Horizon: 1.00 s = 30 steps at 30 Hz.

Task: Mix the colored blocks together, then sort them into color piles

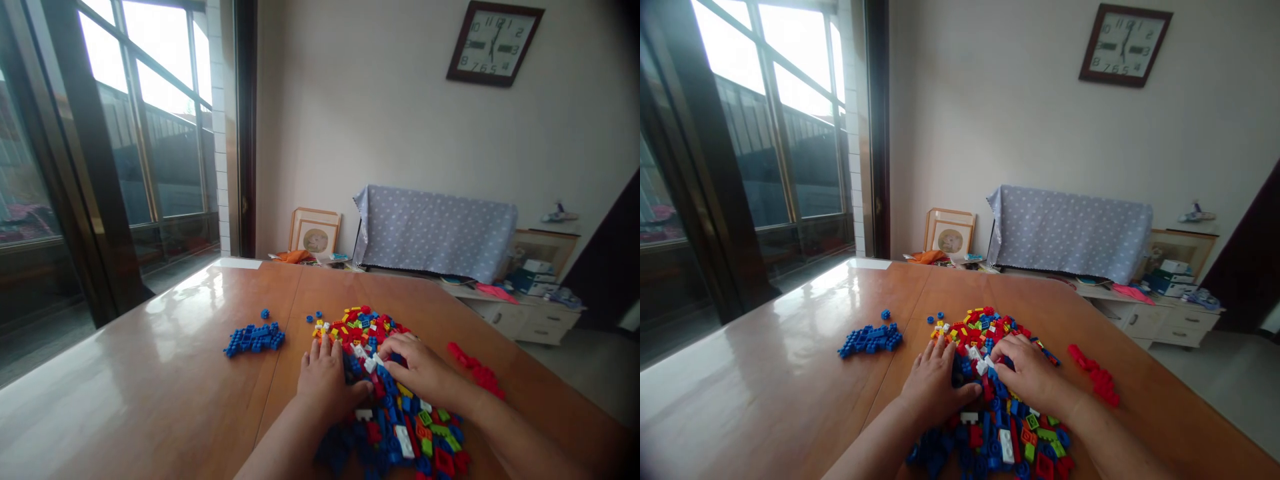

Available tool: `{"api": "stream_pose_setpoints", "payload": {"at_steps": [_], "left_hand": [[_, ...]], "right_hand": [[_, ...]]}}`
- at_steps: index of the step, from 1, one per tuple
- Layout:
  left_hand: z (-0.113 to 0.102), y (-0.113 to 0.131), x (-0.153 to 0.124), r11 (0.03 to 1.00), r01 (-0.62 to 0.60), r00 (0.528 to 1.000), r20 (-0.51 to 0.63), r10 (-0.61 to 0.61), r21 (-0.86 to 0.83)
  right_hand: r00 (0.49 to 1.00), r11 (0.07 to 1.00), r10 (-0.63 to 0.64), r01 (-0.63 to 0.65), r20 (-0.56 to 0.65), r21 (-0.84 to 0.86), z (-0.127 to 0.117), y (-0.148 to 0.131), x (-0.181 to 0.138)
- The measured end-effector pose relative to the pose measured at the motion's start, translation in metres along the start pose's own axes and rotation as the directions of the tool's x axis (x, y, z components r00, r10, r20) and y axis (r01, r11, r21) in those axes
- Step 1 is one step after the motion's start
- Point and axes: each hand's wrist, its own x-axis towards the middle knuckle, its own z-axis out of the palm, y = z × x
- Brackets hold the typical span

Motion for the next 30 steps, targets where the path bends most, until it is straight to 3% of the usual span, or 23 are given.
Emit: {"api": "stream_pose_setpoints", "payload": {"at_steps": [9,18,21,24,27,30], "left_hand": [[-0.008,-0.004,0.003,0.997,0.000,0.998,-0.056,0.005,0.078],[-0.003,0.004,0.007,0.995,-0.045,0.987,-0.153,0.058,0.083],[-0.003,0.013,0.000,0.990,-0.119,0.982,-0.138,0.129,0.075],[-0.005,0.021,-0.009,0.975,-0.212,0.973,-0.084,0.217,0.063],[-0.004,0.024,-0.012,0.942,-0.334,0.942,-0.011,0.334,0.037],[0.004,0.021,-0.007,0.877,-0.479,0.876,0.086,0.475,0.030]], "right_hand": [[0.989,0.995,0.102,-0.100,-0.111,0.021,-0.002,0.034,-0.021],[0.983,0.990,-0.016,0.041,-0.180,0.138,0.019,-0.011,-0.015],[0.961,0.986,0.025,0.022,-0.274,0.166,0.018,-0.002,0.005],[0.928,0.978,0.191,-0.151,-0.321,0.146,0.013,0.028,0.041],[0.926,0.966,0.254,-0.228,-0.280,0.124,0.011,0.059,0.085],[0.939,0.955,0.292,-0.279,-0.181,0.097,0.016,0.078,0.127]]}}
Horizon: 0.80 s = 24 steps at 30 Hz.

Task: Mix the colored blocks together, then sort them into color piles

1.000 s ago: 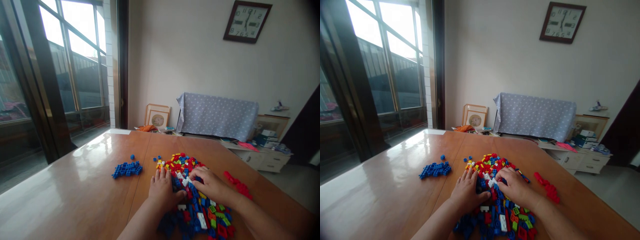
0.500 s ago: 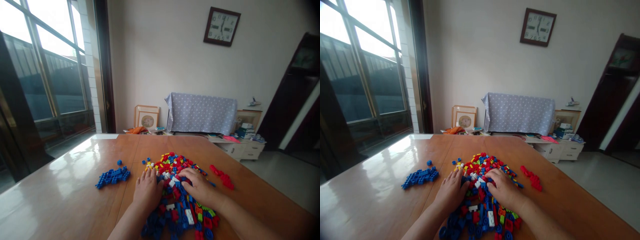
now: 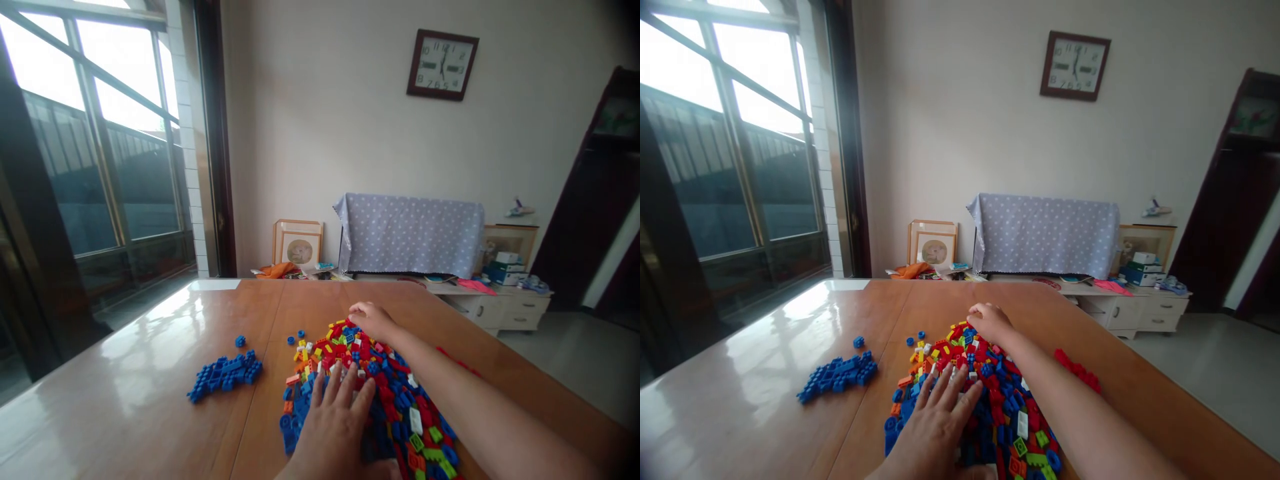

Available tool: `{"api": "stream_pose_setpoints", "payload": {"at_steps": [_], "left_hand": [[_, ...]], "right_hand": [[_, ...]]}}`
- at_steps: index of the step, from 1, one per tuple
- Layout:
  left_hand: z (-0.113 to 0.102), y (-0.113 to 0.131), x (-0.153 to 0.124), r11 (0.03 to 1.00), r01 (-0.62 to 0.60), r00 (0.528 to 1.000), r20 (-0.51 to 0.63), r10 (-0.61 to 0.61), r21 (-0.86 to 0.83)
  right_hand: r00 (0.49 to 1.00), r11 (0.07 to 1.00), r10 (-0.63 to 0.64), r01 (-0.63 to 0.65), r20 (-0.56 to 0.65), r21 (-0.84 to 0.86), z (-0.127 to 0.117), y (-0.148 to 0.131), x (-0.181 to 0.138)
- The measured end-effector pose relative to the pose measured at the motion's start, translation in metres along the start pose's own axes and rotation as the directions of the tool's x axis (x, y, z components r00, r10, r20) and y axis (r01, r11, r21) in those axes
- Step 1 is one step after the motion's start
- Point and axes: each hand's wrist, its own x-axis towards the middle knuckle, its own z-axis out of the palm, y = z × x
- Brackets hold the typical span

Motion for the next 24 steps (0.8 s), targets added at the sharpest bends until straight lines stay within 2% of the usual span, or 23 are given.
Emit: {"api": "stream_pose_setpoints", "payload": {"at_steps": [2,5,11,18,24], "left_hand": [[0.006,-0.006,0.003,0.998,-0.054,0.997,0.054,0.053,0.022],[0.010,-0.012,0.005,0.998,-0.051,0.996,0.080,0.047,0.047],[0.003,-0.006,0.000,0.999,-0.009,0.996,0.083,0.013,-0.041],[-0.003,0.005,-0.005,0.994,0.050,0.999,0.019,-0.048,-0.093],[0.000,0.006,-0.006,0.993,0.097,0.995,-0.023,-0.099,-0.073]], "right_hand": [[0.997,1.000,0.011,-0.009,0.080,-0.023,0.012,-0.001,0.020],[0.980,0.999,0.012,-0.002,0.198,-0.050,0.030,-0.005,0.038],[0.919,0.995,0.032,0.008,0.393,-0.099,0.051,0.000,0.048],[0.863,0.995,0.090,-0.052,0.498,-0.090,0.033,0.003,0.031],[0.891,0.997,0.009,-0.041,0.455,0.062,0.011,-0.010,-0.006]]}}
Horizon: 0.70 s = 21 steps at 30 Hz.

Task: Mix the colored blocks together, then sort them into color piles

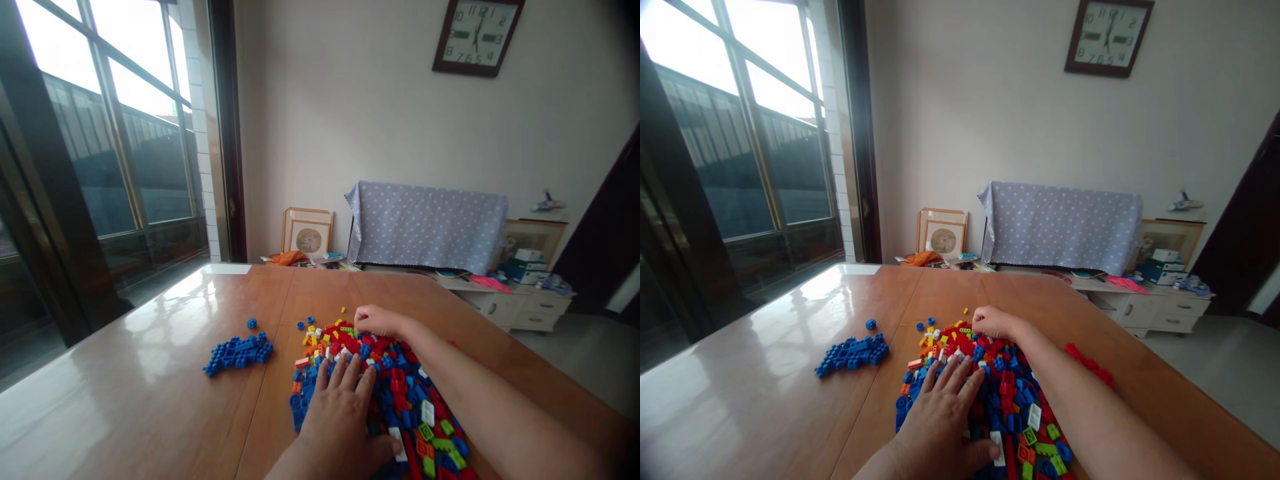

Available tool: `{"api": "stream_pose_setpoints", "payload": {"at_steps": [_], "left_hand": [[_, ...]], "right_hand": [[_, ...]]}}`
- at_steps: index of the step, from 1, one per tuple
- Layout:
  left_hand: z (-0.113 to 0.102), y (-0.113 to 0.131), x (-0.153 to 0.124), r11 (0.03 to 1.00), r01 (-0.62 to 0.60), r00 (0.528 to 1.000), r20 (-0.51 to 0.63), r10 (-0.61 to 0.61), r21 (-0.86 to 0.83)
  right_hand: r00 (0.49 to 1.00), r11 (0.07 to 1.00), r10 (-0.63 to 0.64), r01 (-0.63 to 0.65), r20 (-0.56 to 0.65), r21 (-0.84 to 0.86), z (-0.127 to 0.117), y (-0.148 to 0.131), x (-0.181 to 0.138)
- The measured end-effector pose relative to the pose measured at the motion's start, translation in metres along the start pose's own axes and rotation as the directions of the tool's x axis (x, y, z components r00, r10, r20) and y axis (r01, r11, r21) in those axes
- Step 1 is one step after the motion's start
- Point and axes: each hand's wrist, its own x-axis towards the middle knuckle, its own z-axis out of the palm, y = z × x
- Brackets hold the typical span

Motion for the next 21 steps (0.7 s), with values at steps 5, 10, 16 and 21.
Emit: {"api": "stream_pose_setpoints", "payload": {"at_steps": [5,10,16,21], "left_hand": [[0.002,-0.003,-0.001,0.995,0.092,0.994,-0.066,-0.089,0.046],[-0.002,-0.005,-0.001,0.989,0.130,0.989,-0.078,-0.125,0.066],[-0.010,-0.006,0.000,0.980,0.172,0.984,-0.067,-0.166,0.098],[-0.011,-0.012,0.002,0.975,0.177,0.982,-0.095,-0.165,0.137]], "right_hand": [[0.987,0.994,-0.103,0.108,-0.122,0.033,0.011,-0.012,-0.041],[0.950,0.987,-0.152,0.161,-0.272,0.011,0.026,-0.027,-0.086],[0.905,0.962,-0.272,0.257,-0.327,-0.089,0.041,-0.048,-0.137],[0.903,0.943,-0.321,0.278,-0.284,-0.181,0.044,-0.052,-0.161]]}}
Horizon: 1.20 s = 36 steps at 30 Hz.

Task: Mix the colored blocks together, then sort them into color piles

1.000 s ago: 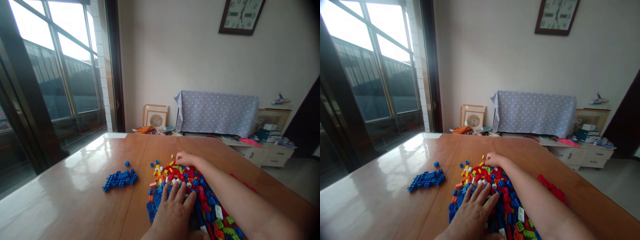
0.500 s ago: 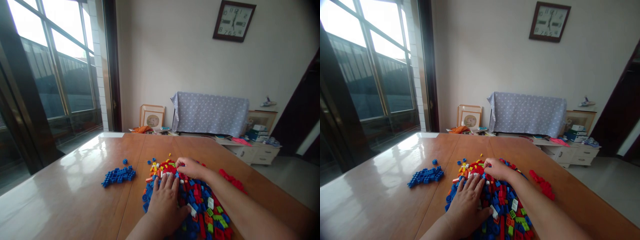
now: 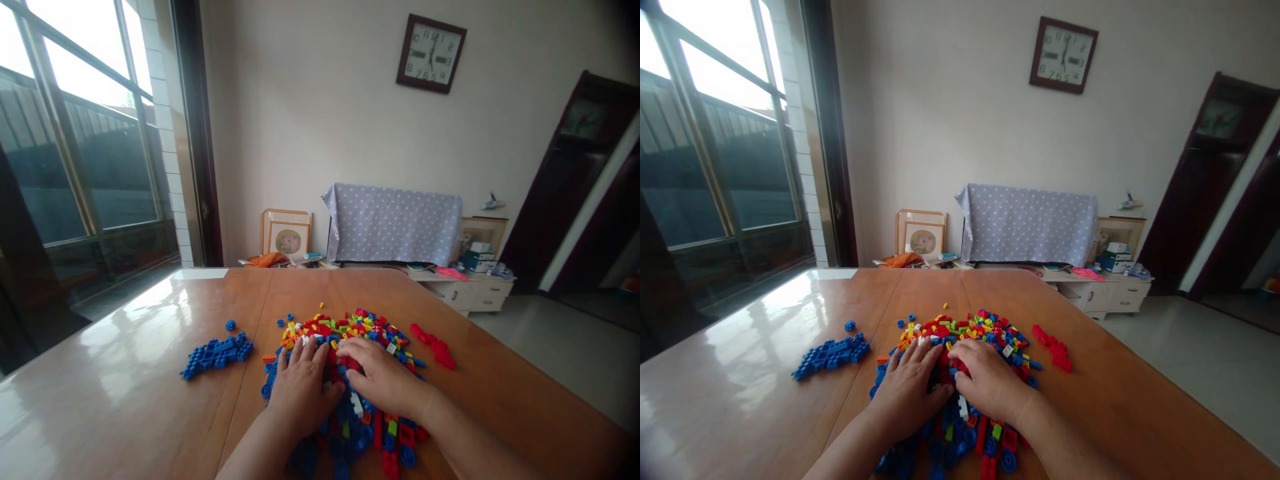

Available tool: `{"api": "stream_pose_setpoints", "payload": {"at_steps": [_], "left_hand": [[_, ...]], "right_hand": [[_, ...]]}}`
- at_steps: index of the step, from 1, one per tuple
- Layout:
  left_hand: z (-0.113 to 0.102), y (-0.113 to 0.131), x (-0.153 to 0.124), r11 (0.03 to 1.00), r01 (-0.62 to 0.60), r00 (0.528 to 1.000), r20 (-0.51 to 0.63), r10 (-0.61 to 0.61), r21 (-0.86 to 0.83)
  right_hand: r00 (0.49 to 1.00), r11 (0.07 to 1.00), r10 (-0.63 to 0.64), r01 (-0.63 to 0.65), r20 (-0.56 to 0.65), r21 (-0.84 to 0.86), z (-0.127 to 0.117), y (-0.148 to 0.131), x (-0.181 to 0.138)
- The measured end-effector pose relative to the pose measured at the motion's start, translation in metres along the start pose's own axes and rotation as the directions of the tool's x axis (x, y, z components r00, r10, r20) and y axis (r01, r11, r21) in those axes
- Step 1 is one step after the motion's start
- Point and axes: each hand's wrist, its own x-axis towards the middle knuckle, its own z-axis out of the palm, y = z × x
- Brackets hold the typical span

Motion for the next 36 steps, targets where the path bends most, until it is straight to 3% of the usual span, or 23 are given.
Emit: {"api": "stream_pose_setpoints", "payload": {"at_steps": [7,18,24,29,33,36], "left_hand": [[0.001,-0.009,0.004,0.998,0.029,1.000,-0.011,-0.028,0.057],[-0.013,-0.012,0.004,0.993,0.076,0.996,0.035,-0.079,0.094],[-0.016,-0.007,0.006,0.985,0.097,0.995,-0.017,-0.095,0.145],[-0.013,0.006,0.005,0.997,-0.054,0.994,-0.095,0.060,0.063],[-0.005,0.013,0.003,0.970,-0.242,0.965,-0.105,0.241,-0.003],[0.002,0.012,0.004,0.951,-0.310,0.945,-0.111,0.307,-0.011]], "right_hand": [[0.999,0.999,0.028,-0.027,-0.028,0.038,-0.011,0.015,-0.007],[0.973,0.967,0.222,-0.213,-0.057,0.140,-0.030,0.087,-0.019],[0.937,0.924,0.336,-0.307,-0.098,0.230,-0.041,0.119,-0.028],[0.926,0.927,0.353,-0.327,-0.134,0.184,-0.043,0.110,-0.026],[0.944,0.951,0.306,-0.296,-0.128,0.092,-0.035,0.091,-0.022],[0.947,0.953,0.297,-0.285,-0.123,0.107,-0.031,0.087,-0.019]]}}
